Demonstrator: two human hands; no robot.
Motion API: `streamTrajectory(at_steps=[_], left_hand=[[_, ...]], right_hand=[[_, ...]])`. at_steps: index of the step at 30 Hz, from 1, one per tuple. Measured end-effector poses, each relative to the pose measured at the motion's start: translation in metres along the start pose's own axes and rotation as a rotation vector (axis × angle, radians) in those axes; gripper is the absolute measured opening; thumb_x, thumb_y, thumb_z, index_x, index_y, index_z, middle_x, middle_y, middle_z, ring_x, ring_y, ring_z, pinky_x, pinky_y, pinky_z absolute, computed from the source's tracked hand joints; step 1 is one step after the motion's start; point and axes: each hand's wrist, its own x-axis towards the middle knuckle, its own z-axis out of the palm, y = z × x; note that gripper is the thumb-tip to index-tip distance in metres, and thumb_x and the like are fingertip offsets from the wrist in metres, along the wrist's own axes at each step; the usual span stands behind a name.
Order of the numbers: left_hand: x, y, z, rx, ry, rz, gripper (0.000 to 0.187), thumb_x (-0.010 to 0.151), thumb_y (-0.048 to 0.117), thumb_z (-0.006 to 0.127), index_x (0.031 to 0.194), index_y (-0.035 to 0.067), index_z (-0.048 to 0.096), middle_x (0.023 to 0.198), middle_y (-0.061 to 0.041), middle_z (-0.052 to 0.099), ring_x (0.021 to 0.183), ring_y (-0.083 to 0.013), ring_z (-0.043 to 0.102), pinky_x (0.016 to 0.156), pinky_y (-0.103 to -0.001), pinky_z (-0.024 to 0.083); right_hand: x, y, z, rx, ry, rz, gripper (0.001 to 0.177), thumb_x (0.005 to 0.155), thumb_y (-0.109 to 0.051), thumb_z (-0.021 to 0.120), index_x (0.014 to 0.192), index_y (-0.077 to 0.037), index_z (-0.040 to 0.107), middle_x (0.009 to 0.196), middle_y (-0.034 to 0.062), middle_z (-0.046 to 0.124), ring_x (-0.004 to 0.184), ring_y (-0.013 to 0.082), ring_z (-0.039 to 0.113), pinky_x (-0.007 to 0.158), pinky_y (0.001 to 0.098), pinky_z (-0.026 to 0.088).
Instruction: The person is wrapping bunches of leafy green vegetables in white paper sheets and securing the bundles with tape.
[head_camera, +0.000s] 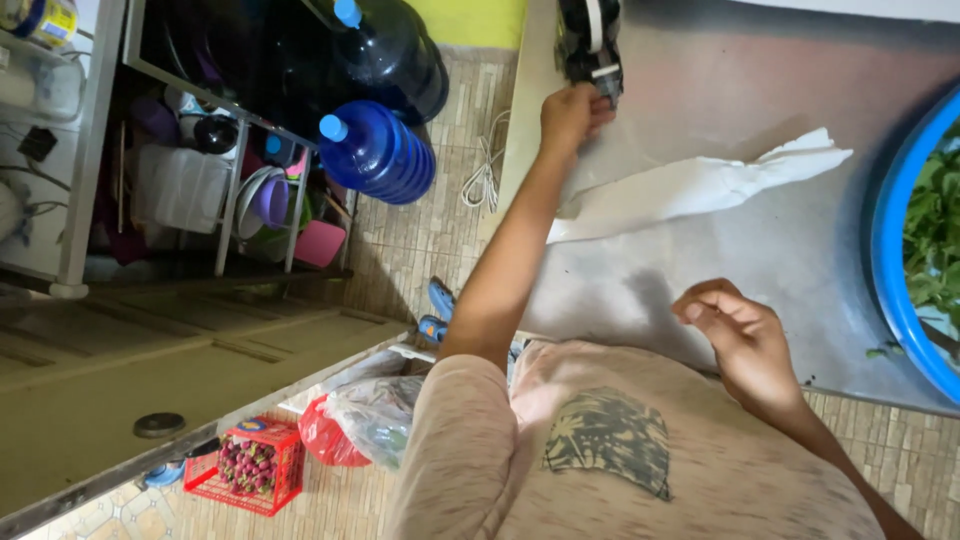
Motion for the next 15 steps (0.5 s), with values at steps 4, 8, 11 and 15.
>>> streamTrajectory(at_steps=[4,8,11,15], left_hand=[[-0.022,0.031,0.000,-0.192,-0.026,-0.204,0.041,0.088,0.035,0.059,0.105,0.002,0.077,0.100,-0.013,0.080,0.090,-0.0233,0.076,0.080,-0.036,0.050],[-0.020,0.022,0.005,-0.240,0.055,-0.182,0.034,0.084,0.025,0.077,0.107,-0.001,0.078,0.103,-0.014,0.079,0.095,-0.0227,0.073,0.096,-0.036,0.055],[0.002,-0.009,0.011,-0.210,0.088,-0.053,0.024,0.082,0.020,0.076,0.091,-0.002,0.080,0.083,-0.011,0.077,0.079,-0.0185,0.069,0.080,-0.030,0.055],[-0.018,0.016,0.008,-0.198,0.060,-0.115,0.044,0.079,0.030,0.076,0.109,-0.002,0.079,0.103,-0.015,0.079,0.098,-0.0235,0.072,0.093,-0.034,0.055]], right_hand=[[0.005,-0.002,0.006,-0.002,-0.014,-0.010,0.015,0.100,-0.005,0.061,0.093,0.000,0.074,0.097,0.0079,0.068,0.095,0.0193,0.065,0.091,0.0315,0.049],[0.001,-0.020,0.010,-0.151,-0.091,0.015,0.021,0.100,-0.017,0.061,0.090,-0.005,0.074,0.098,0.0056,0.068,0.093,0.0183,0.066,0.089,0.0340,0.046],[0.004,-0.022,0.012,-0.123,-0.096,0.024,0.019,0.099,-0.012,0.060,0.090,-0.004,0.074,0.098,0.0065,0.068,0.093,0.0191,0.065,0.089,0.0337,0.044],[0.007,-0.010,0.009,-0.075,-0.121,0.033,0.018,0.100,-0.011,0.062,0.092,-0.005,0.077,0.100,0.0071,0.068,0.095,0.0216,0.068,0.092,0.0367,0.050]])
